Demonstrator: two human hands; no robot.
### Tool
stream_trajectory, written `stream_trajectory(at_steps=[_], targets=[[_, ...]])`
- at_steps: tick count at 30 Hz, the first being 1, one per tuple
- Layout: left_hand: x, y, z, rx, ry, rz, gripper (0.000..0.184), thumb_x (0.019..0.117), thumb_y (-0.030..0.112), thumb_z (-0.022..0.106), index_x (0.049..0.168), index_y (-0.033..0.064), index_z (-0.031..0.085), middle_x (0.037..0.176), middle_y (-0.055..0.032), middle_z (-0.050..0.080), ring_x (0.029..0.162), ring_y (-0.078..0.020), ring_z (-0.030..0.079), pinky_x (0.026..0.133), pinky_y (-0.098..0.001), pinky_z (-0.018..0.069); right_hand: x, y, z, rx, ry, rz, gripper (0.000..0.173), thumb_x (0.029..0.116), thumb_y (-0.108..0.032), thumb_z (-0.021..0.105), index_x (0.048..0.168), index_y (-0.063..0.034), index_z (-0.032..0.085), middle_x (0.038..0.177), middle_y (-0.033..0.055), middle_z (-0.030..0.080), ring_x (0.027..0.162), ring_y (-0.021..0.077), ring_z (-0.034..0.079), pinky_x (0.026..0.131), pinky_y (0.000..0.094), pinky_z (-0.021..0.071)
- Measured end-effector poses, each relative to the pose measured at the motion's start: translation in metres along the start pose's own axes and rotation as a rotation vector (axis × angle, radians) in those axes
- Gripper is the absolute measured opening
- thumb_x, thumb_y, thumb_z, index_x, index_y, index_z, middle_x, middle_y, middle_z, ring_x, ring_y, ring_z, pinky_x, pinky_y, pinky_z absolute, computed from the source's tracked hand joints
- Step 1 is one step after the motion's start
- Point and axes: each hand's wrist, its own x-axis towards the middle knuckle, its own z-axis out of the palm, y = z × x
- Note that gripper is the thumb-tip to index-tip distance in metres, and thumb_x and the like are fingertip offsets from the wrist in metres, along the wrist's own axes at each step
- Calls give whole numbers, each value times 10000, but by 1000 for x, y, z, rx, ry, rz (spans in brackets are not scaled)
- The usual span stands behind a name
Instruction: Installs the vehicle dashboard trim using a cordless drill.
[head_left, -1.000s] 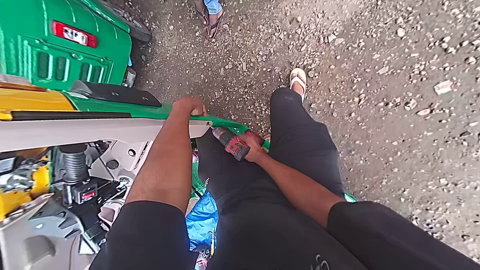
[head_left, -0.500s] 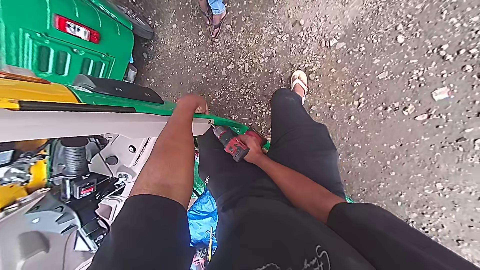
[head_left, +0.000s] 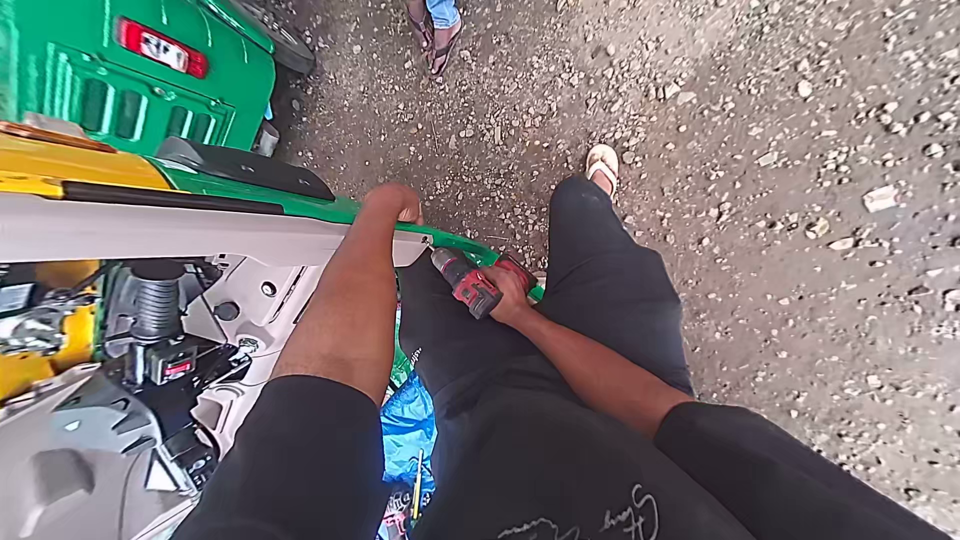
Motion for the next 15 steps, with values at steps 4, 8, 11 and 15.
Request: stream_trajectory(at_steps=[4,8,11,15], targets=[[-1,-1,2,-21,11,7,303,916,355,713,900,54,744,992,-228,701,1020,-430,662,810,-698,491,-1,-2,0,-122,-22,-22,329,816,-365,747,1103,-207,735,1023,50,719,1009,252,677,876,533,515],[-2,-1,1,-53,13,-40,306,915,370,708,917,66,747,1029,-234,702,1050,-435,659,813,-703,492,1,-2,3,-86,-11,-19,371,840,-387,729,1174,-226,731,1074,48,731,1052,253,680,920,541,519],[-5,-2,1,-87,34,-60,316,908,366,715,921,51,742,1035,-244,699,1053,-444,655,815,-713,485,1,-4,3,-87,16,-25,310,822,-378,755,1058,-179,737,1010,64,724,1001,264,686,877,550,528],[-13,5,2,-88,42,-55,345,916,352,719,1006,19,729,1128,-266,681,1131,-460,633,862,-717,485,-3,-9,-4,-154,24,-17,393,867,-420,689,1209,-230,736,1086,52,739,1059,250,683,916,529,514]])
